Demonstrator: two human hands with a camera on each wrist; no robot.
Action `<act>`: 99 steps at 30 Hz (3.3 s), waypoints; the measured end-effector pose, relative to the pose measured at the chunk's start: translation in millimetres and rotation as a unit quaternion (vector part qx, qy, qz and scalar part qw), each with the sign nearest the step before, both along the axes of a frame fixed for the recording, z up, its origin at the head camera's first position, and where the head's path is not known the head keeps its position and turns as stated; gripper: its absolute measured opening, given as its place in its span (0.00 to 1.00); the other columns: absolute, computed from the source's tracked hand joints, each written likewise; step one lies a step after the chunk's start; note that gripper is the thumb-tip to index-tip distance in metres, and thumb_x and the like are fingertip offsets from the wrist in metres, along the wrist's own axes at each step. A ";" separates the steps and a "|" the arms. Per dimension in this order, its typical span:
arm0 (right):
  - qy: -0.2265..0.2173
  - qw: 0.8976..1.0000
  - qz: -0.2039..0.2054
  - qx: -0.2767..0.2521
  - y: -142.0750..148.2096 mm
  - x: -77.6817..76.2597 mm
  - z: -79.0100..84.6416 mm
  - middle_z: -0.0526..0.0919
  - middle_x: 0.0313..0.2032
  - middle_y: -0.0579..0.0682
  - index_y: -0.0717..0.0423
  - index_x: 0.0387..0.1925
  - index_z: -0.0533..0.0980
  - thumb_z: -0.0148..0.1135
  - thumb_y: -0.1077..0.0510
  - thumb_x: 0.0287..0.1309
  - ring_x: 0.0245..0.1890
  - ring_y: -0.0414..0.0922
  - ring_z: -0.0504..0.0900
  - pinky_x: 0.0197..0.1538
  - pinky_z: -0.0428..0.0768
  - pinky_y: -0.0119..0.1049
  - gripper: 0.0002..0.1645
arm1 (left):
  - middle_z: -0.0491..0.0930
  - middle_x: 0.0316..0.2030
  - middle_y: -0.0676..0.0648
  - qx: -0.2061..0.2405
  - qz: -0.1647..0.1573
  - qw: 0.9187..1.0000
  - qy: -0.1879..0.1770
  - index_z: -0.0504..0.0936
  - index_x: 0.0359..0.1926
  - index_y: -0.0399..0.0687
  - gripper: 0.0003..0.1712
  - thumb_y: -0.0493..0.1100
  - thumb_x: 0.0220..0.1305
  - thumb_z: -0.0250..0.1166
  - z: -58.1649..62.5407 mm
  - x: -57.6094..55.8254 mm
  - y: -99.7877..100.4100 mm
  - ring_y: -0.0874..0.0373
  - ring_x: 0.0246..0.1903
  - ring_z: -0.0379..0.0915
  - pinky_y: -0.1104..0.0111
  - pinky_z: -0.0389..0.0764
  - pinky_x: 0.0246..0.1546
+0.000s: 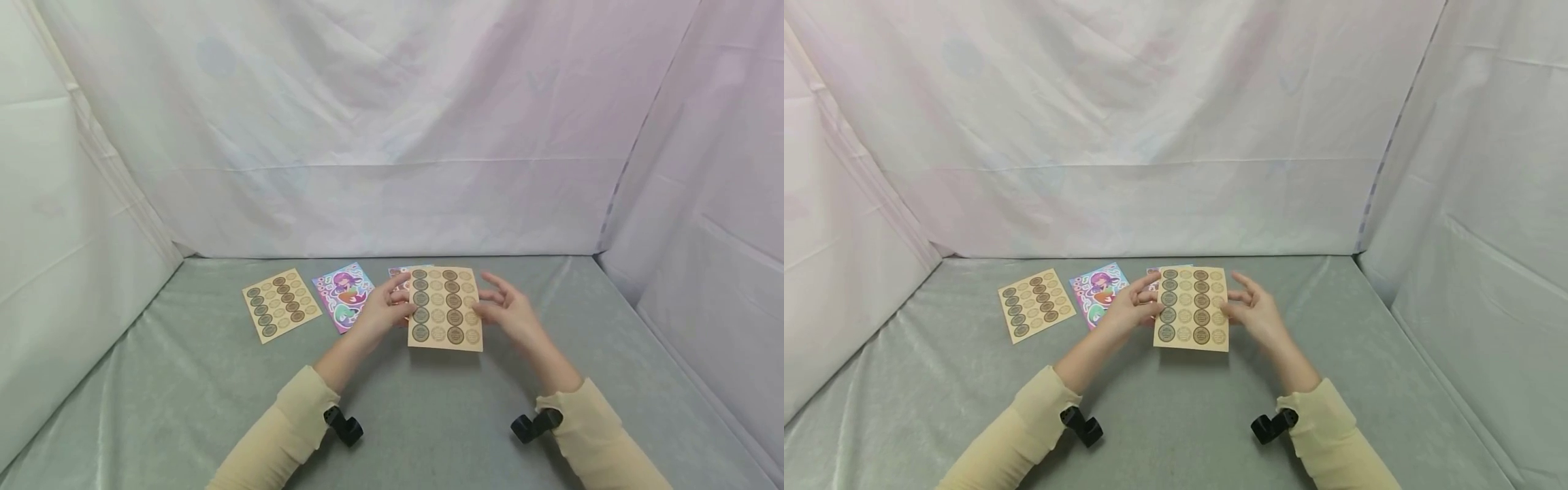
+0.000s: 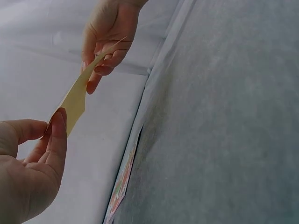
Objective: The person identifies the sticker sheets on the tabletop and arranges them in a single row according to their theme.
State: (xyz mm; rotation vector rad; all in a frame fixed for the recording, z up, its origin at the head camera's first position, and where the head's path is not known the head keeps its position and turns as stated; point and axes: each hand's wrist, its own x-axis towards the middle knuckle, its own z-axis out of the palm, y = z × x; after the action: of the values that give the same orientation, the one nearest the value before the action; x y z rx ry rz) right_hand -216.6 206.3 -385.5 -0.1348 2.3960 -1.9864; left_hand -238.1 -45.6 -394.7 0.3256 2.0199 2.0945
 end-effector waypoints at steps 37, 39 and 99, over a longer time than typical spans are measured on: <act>-0.025 0.998 0.047 -0.026 -13.7 33.3 -3.0 0.77 0.49 0.66 0.63 0.70 0.57 0.60 0.73 0.54 0.33 0.48 0.84 0.35 0.84 0.41 0.42 | 0.82 0.27 0.43 -0.026 -0.042 0.999 0.015 0.60 0.70 0.43 0.40 0.27 0.56 0.60 -0.6 33.3 -31.4 0.53 0.18 0.77 0.62 0.83 0.21; -0.028 0.998 0.047 -0.024 -14.0 35.3 -2.8 0.77 0.49 0.65 0.62 0.70 0.58 0.61 0.73 0.54 0.33 0.49 0.84 0.34 0.84 0.41 0.42 | 0.82 0.27 0.43 -0.030 -0.046 0.998 0.016 0.60 0.70 0.43 0.40 0.28 0.56 0.60 -0.9 34.5 -32.7 0.53 0.18 0.77 0.62 0.83 0.21; -0.034 0.992 0.095 -0.075 -118.5 64.7 -18.1 0.82 0.36 0.58 0.63 0.68 0.61 0.63 0.74 0.49 0.29 0.50 0.84 0.30 0.85 0.46 0.43 | 0.82 0.27 0.38 -0.100 -0.072 0.992 0.025 0.54 0.71 0.35 0.42 0.30 0.58 0.64 -6.6 71.8 -148.1 0.50 0.20 0.78 0.57 0.83 0.23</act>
State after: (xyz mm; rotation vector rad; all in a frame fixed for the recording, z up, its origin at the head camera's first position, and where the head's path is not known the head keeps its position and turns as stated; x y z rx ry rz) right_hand -151.9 87.8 -403.7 -0.2806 2.1040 -2.0458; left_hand -166.3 -193.7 -401.3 0.4768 2.1438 1.7996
